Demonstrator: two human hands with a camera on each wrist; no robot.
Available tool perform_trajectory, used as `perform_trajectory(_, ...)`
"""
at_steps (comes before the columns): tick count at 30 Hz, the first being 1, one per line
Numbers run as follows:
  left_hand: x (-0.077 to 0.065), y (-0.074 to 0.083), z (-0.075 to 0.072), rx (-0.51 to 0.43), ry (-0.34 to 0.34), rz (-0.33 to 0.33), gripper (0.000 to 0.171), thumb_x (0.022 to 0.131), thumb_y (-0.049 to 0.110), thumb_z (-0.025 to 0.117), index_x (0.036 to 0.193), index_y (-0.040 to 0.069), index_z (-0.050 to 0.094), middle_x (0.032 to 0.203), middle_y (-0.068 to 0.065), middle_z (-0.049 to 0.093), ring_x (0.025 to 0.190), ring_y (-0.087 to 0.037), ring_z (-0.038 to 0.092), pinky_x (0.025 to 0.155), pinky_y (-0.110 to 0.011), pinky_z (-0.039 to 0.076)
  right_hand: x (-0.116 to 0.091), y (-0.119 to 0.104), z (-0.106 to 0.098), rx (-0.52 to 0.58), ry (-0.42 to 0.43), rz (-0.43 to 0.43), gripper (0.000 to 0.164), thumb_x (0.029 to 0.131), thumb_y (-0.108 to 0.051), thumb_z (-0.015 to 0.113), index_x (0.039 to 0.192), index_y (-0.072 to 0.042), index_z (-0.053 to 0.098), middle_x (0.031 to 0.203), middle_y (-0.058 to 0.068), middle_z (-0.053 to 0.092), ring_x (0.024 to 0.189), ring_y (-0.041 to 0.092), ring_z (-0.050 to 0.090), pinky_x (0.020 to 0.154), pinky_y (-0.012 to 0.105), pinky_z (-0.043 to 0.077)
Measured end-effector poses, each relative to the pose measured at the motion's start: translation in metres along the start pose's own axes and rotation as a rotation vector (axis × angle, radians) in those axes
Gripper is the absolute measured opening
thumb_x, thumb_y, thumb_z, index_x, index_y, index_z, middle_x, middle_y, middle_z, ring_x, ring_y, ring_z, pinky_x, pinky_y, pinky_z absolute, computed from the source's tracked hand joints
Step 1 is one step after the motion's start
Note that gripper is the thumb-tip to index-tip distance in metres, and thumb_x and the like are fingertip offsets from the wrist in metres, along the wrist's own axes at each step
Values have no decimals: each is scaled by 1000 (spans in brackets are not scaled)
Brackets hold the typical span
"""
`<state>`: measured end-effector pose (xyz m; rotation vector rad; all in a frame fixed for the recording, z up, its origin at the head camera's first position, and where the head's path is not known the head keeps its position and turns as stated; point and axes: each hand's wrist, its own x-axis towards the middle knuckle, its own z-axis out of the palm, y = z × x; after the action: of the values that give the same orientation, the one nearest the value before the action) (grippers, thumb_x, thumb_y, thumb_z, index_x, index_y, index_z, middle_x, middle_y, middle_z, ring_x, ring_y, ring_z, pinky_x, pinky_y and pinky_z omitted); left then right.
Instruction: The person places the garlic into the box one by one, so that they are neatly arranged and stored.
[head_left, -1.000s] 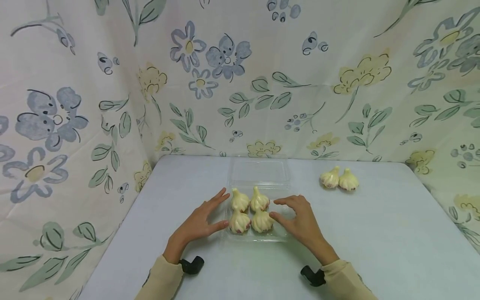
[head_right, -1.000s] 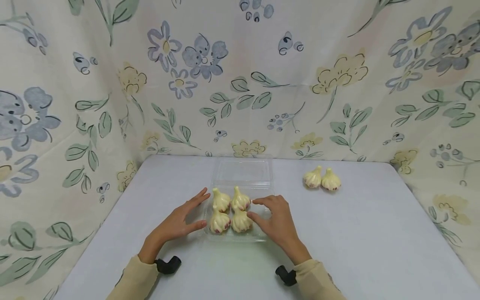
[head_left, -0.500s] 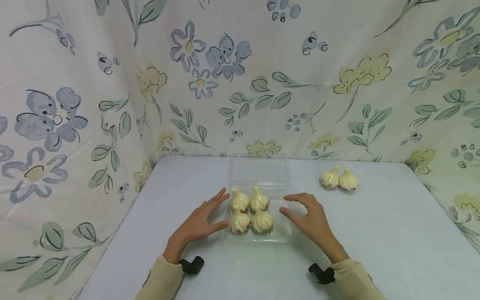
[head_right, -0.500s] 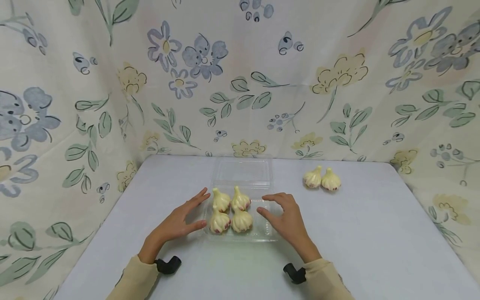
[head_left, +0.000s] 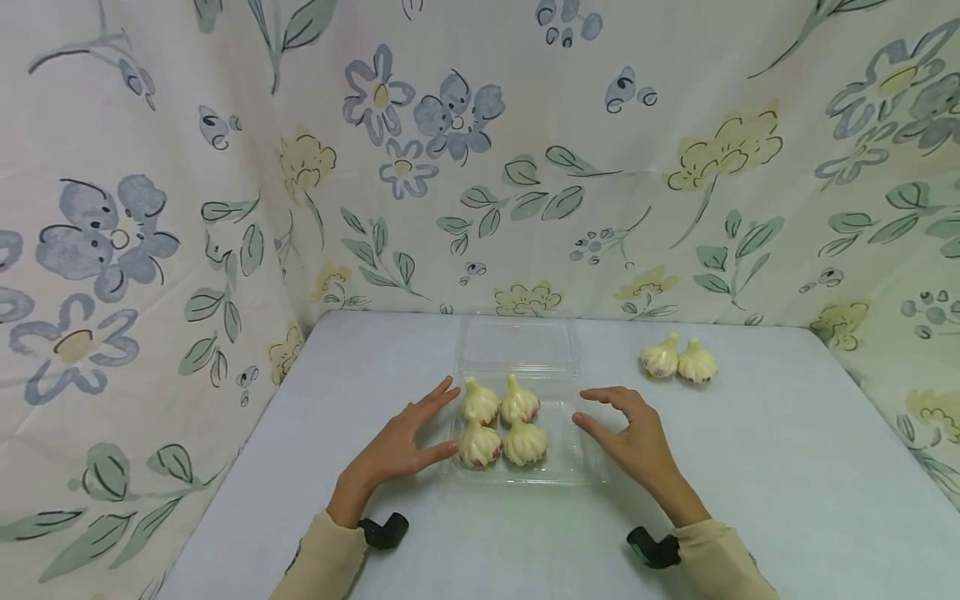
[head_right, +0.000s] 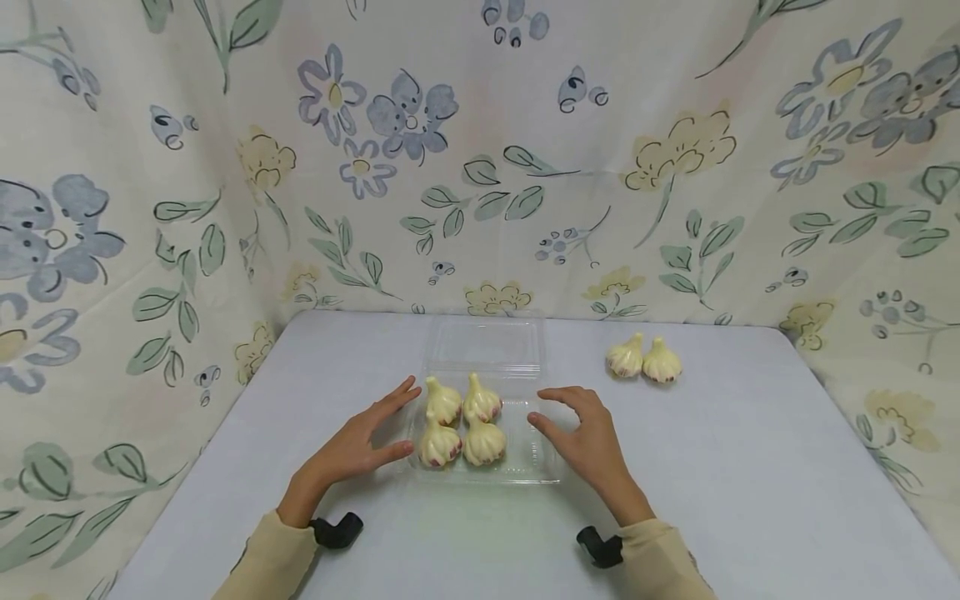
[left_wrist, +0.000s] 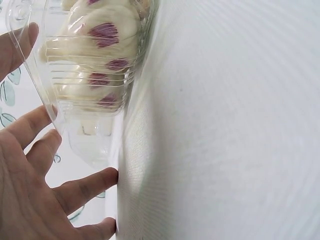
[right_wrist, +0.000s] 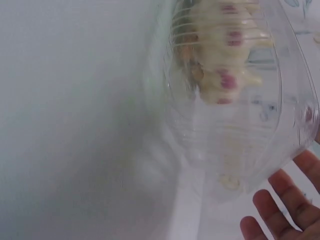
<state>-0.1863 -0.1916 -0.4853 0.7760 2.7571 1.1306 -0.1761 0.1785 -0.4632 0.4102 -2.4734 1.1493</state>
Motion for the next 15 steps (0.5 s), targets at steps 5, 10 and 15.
perform_trajectory(5, 0, 0, 0, 6, -1, -1, 81, 94, 48, 69, 161, 23, 32, 172, 8, 16, 158, -28, 23, 122, -72, 13, 0, 4, -6, -13, 14, 10, 34, 84, -18, 85, 116, -12, 75, 115, 5, 75, 109, 27, 66, 90, 34, 51)
perform_trajectory(10, 1, -1, 0, 12, -2, -5, 81, 94, 48, 68, 162, 25, 31, 172, 8, 15, 158, -27, 23, 123, -71, 13, 0, 11, -12, -17, 36, 26, 34, 85, -17, 84, 117, -11, 74, 116, 7, 74, 106, 28, 66, 89, 35, 51)
perform_trajectory(15, 0, -2, 1, 11, 3, 0, 81, 94, 49, 68, 161, 23, 32, 172, 8, 16, 158, -27, 23, 122, -71, 14, -2, 18, -19, -29, 64, 51, 38, 86, -16, 83, 121, -8, 72, 119, 8, 73, 106, 26, 64, 88, 28, 48)
